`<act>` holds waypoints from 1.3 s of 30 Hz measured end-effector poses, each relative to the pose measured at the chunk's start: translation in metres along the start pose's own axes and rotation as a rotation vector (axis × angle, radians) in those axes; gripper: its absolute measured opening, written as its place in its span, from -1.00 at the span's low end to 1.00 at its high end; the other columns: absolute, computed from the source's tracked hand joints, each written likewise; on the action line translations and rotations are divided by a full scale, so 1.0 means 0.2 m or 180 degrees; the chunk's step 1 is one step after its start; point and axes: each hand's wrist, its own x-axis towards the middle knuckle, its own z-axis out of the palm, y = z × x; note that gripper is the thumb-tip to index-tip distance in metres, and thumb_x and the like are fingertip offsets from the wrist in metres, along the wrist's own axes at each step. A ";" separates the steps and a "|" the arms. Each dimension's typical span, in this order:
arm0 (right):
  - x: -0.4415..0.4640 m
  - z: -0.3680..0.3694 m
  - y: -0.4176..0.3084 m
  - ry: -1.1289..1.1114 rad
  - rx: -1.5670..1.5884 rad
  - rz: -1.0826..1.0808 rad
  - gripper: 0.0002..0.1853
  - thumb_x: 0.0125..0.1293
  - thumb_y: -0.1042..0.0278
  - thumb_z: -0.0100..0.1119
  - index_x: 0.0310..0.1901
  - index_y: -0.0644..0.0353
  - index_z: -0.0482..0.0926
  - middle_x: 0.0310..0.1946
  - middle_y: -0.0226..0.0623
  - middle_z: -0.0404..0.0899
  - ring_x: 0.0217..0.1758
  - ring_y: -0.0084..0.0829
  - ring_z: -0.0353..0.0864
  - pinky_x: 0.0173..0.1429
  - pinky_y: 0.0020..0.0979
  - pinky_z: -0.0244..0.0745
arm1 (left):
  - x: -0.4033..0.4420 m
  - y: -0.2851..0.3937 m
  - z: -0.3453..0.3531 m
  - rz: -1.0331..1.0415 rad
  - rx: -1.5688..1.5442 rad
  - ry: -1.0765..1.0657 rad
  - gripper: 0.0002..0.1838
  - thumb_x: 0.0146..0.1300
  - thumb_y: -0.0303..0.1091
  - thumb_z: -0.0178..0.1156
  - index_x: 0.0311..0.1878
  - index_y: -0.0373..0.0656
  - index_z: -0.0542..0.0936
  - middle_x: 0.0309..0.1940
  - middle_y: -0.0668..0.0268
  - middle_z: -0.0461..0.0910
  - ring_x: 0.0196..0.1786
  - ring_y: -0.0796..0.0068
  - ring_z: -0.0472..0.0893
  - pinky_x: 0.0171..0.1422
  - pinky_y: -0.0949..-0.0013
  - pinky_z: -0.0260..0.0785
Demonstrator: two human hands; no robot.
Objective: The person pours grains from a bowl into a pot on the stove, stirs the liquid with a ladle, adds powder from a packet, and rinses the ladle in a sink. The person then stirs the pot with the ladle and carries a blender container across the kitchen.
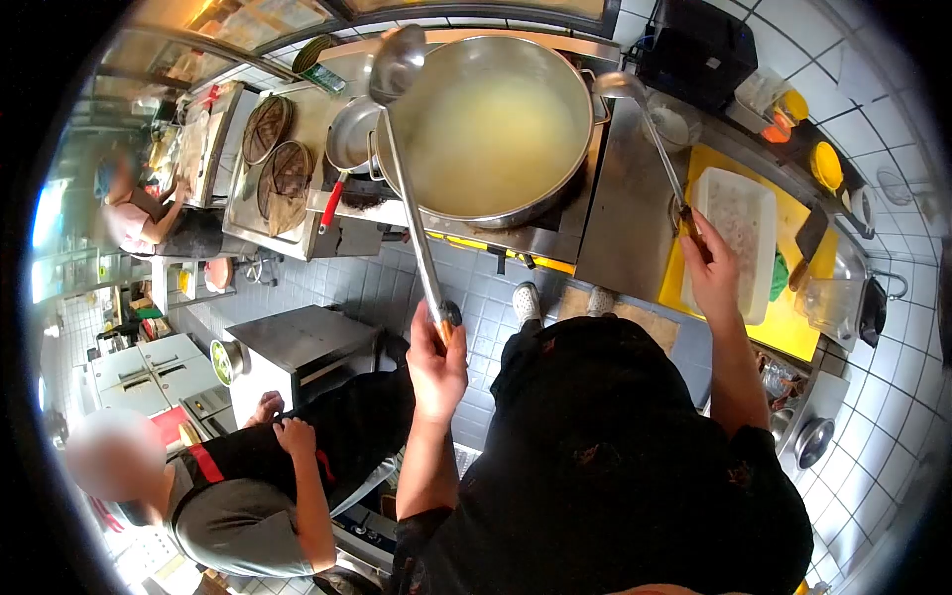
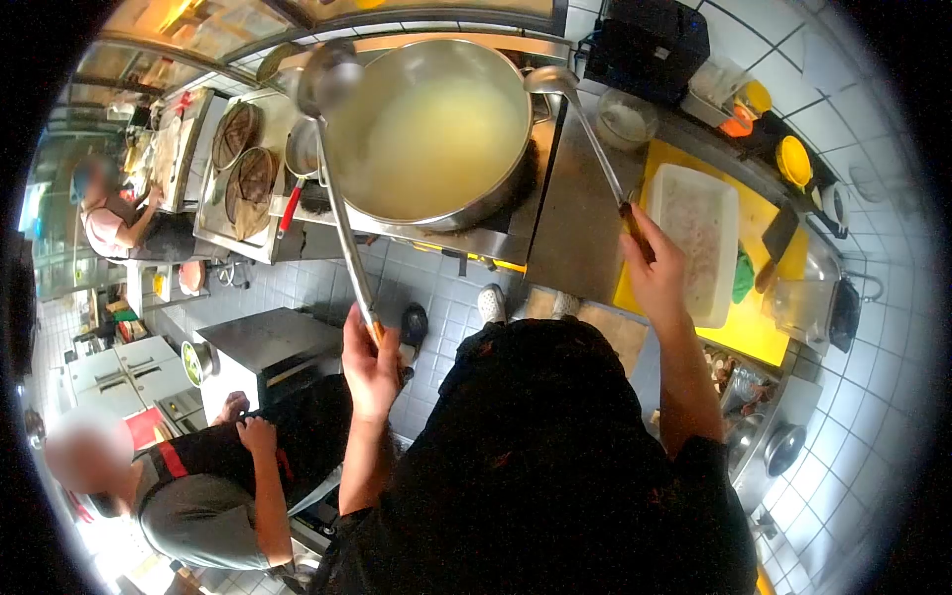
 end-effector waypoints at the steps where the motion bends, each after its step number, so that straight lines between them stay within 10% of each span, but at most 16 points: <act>1: 0.00 -0.01 -0.01 -0.0030 -0.0015 0.0034 -0.55 0.42 0.49 0.26 0.33 0.20 0.53 -0.29 -0.46 0.54 -0.32 -0.66 0.39 -0.22 -0.58 0.36 | 0.02 0.04 -0.01 -0.0056 -0.0045 -0.0029 -0.35 0.32 -0.55 0.26 0.45 -0.33 0.27 -0.40 0.37 0.56 -0.42 0.65 0.52 -0.30 0.52 0.42; 21: -0.08 -0.09 0.04 0.0133 -0.0046 0.0065 -0.55 0.41 0.49 0.26 0.31 0.25 0.53 -0.29 -0.38 0.58 -0.31 -0.64 0.43 -0.20 -0.56 0.40 | 0.30 0.34 0.00 -0.1261 -0.0572 -0.0586 -0.37 0.27 -0.49 0.23 0.40 -0.39 0.32 -0.47 0.30 0.57 -0.63 0.61 0.48 -0.63 0.51 0.30; 24: -0.08 -0.13 0.04 -0.0010 -0.0060 0.0280 -0.57 0.41 0.49 0.25 0.29 0.31 0.52 -0.02 -0.07 0.71 -0.05 -0.42 0.69 0.03 -0.44 0.54 | 0.32 0.34 0.01 -0.1304 -0.0621 -0.0633 -0.39 0.27 -0.48 0.23 0.39 -0.38 0.33 -0.48 0.30 0.57 -0.64 0.61 0.48 -0.64 0.51 0.29; 39: -0.13 -0.17 0.08 0.0214 -0.0083 0.0190 -0.56 0.39 0.50 0.26 0.29 0.27 0.54 -0.23 -0.23 0.68 -0.35 -0.58 0.51 -0.23 -0.52 0.45 | 0.33 0.34 0.02 -0.1674 -0.1585 -0.0776 -0.39 0.24 -0.47 0.23 0.35 -0.37 0.32 -0.48 0.28 0.55 -0.64 0.56 0.49 -0.70 0.54 0.29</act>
